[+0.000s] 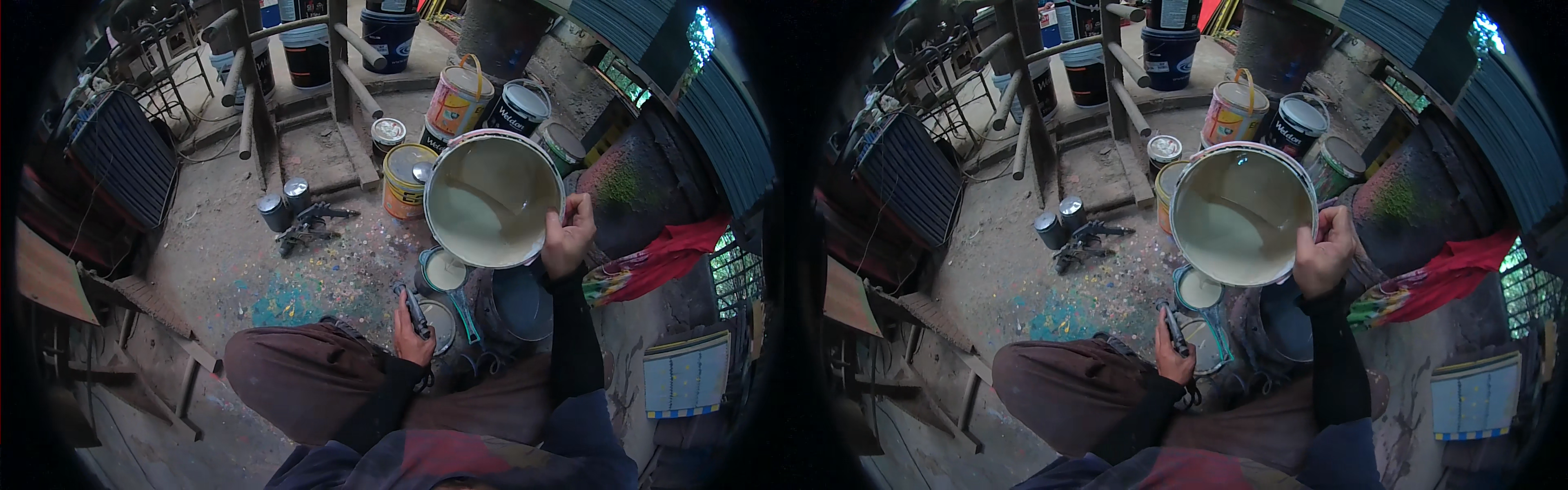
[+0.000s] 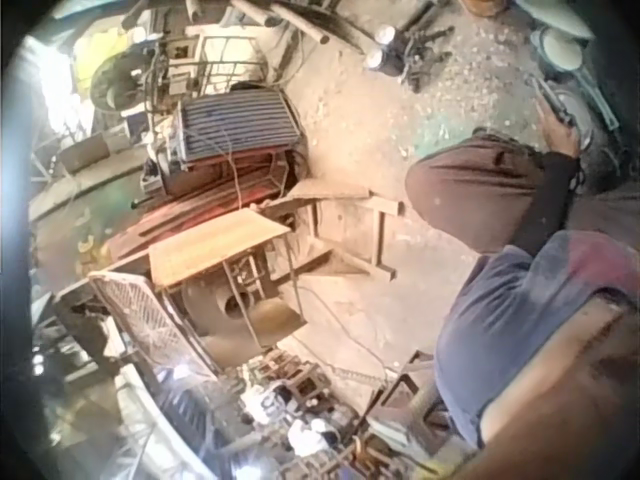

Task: The person sits on the floor and uses a wire brush to scrub the inside of a metal paint can. They then pour a white liquid from a larger paint bucket into a measuring cup and transfer it into the metal can. Finally, they place a lid on the metal can.

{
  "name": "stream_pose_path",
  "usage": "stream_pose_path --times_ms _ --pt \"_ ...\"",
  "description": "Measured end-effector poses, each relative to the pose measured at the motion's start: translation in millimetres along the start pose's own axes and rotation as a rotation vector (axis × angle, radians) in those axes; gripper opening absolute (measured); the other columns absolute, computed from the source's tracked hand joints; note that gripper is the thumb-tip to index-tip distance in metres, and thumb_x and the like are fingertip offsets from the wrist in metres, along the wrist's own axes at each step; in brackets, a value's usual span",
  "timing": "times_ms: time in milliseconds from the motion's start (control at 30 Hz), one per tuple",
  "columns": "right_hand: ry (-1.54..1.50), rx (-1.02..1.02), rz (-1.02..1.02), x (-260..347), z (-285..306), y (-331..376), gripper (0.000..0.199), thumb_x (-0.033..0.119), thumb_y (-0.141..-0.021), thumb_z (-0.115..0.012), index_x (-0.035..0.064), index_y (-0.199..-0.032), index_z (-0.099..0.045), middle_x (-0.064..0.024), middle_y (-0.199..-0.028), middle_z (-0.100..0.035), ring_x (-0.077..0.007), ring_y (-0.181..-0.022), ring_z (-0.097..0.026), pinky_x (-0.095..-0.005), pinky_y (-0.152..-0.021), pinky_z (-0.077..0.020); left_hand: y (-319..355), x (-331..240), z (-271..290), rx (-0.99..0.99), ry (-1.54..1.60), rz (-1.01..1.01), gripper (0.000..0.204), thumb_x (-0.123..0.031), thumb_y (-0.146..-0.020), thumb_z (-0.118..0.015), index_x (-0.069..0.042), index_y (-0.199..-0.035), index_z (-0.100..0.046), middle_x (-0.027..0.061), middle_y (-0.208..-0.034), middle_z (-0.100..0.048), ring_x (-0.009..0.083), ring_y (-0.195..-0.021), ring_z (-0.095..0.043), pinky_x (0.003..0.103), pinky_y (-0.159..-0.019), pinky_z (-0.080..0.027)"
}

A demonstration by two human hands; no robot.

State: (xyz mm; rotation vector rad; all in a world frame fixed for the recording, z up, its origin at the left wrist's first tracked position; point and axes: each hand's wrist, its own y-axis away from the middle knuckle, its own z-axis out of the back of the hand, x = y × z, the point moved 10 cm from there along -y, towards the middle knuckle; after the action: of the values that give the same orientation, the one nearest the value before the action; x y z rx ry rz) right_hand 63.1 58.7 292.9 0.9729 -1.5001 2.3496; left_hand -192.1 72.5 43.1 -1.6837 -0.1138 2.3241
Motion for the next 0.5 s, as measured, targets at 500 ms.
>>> stream_pose_path --times_ms 500 --pt "-0.295 0.013 -0.471 -102.9 -39.3 28.7 0.019 -0.006 -0.069 -0.056 0.0064 -0.075 -0.043 0.0029 -0.069 -0.041 -0.0061 -0.063 -0.040 -0.0211 -0.057 -0.0336 -1.5 17.1 8.7 -0.078 0.024 0.066 0.089 0.002 -0.066 -0.063 -0.004 -0.144 -0.022 0.0239 -0.131 -0.041 0.0414 -0.121 -0.041 0.042 -0.103 -0.035"
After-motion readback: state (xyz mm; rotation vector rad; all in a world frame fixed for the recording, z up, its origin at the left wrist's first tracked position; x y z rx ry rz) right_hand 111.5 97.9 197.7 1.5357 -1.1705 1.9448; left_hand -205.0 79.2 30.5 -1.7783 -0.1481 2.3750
